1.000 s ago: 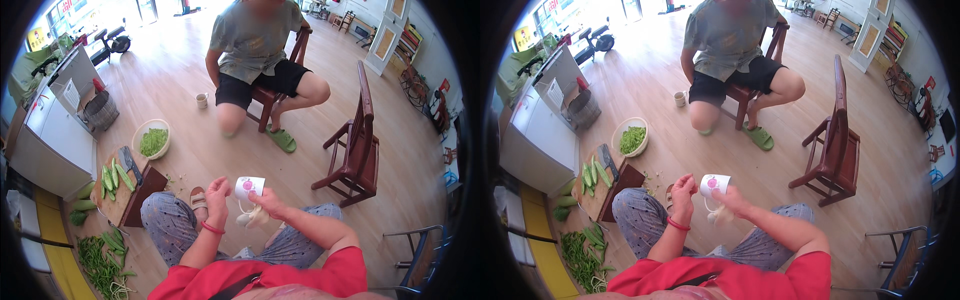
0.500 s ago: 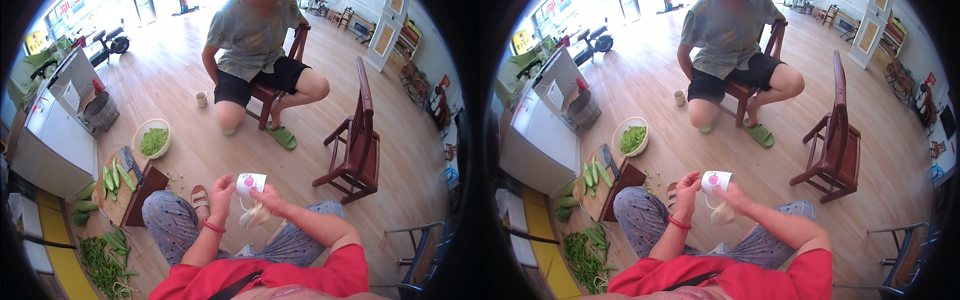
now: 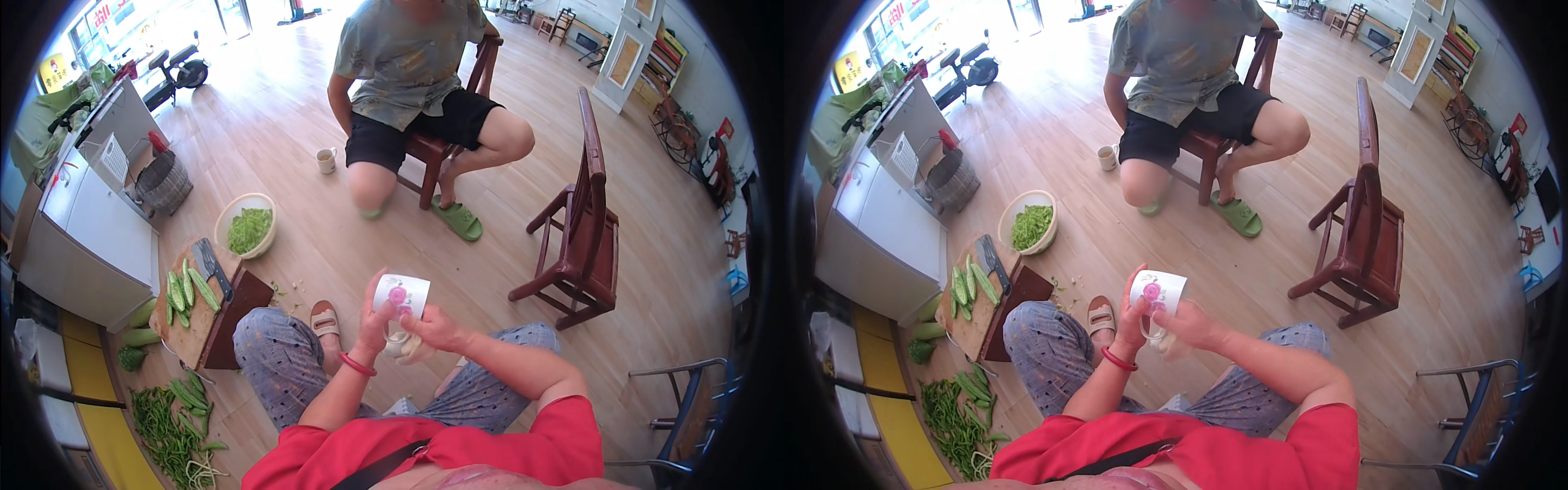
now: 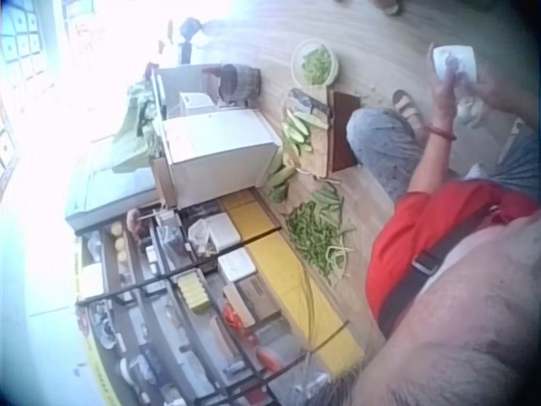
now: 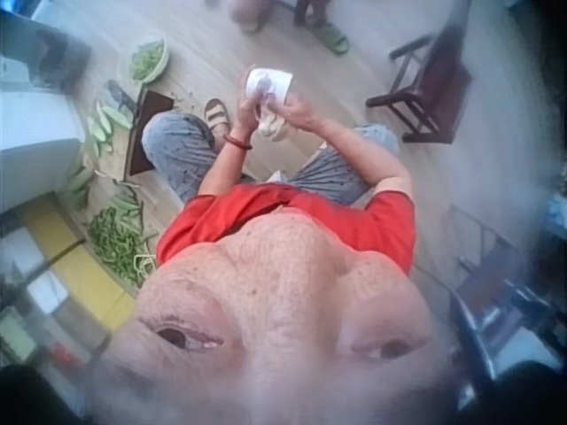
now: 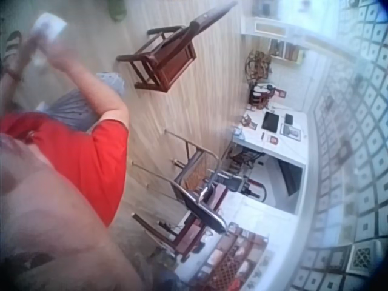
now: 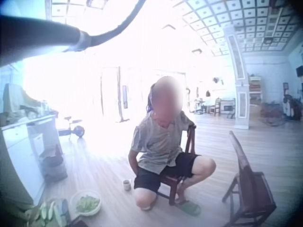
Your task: The person sits on the floor and repeatedly wipes a white ceramic cup with a yellow cloth. The person holds the cup in one hand and uses the cloth to wipe the exterior and interior surfaces continuously.
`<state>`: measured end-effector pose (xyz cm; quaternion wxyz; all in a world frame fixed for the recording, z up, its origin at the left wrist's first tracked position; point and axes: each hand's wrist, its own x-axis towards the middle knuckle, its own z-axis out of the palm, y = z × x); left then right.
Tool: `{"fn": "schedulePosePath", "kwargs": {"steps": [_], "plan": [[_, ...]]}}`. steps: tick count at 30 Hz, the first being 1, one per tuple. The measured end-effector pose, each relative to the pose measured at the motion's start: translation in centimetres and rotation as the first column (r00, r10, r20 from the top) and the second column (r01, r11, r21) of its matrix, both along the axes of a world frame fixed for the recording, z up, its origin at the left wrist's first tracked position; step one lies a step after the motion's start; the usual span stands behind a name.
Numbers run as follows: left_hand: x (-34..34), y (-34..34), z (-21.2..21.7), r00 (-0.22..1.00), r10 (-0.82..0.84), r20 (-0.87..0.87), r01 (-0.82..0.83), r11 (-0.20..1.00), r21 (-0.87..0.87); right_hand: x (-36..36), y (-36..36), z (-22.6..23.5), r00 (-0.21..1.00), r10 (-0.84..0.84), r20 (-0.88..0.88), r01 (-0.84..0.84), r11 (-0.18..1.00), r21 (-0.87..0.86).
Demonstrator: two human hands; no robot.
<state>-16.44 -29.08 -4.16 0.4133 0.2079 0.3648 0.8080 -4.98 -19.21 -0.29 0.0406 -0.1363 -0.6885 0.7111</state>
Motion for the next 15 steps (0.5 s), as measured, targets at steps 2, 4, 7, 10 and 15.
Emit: {"fn": "schedulePosePath", "kwargs": {"steps": [2,4,7,10,15], "plan": [[0.0,-0.3,0.4,0.983,-0.010,0.184,0.012,1.000,-0.005,-0.2,-0.4,-0.9,0.986,0.099,-0.132,-0.058,0.958,0.281],[-1.3,-0.7,-0.1,0.961,-0.139,0.238,0.147,0.989,-0.015,-0.7,-0.2,-1.7,0.959,0.210,-0.192,-0.036,0.758,0.651],[-2.6,-1.4,-0.6,0.924,-0.168,0.342,0.235,0.958,-0.165,-1.6,-0.2,-1.3,0.952,0.301,-0.060,-0.138,0.596,0.791],[-2.9,-1.9,-1.1,0.922,-0.135,0.362,0.214,0.959,-0.187,-2.6,-1.0,-2.0,0.981,0.172,-0.086,-0.083,0.783,0.617],[-2.9,-2.4,0.2,0.999,-0.023,-0.031,0.022,0.999,-0.038,-2.9,-2.7,-1.0,0.989,-0.059,0.138,0.091,0.966,-0.243]]}}
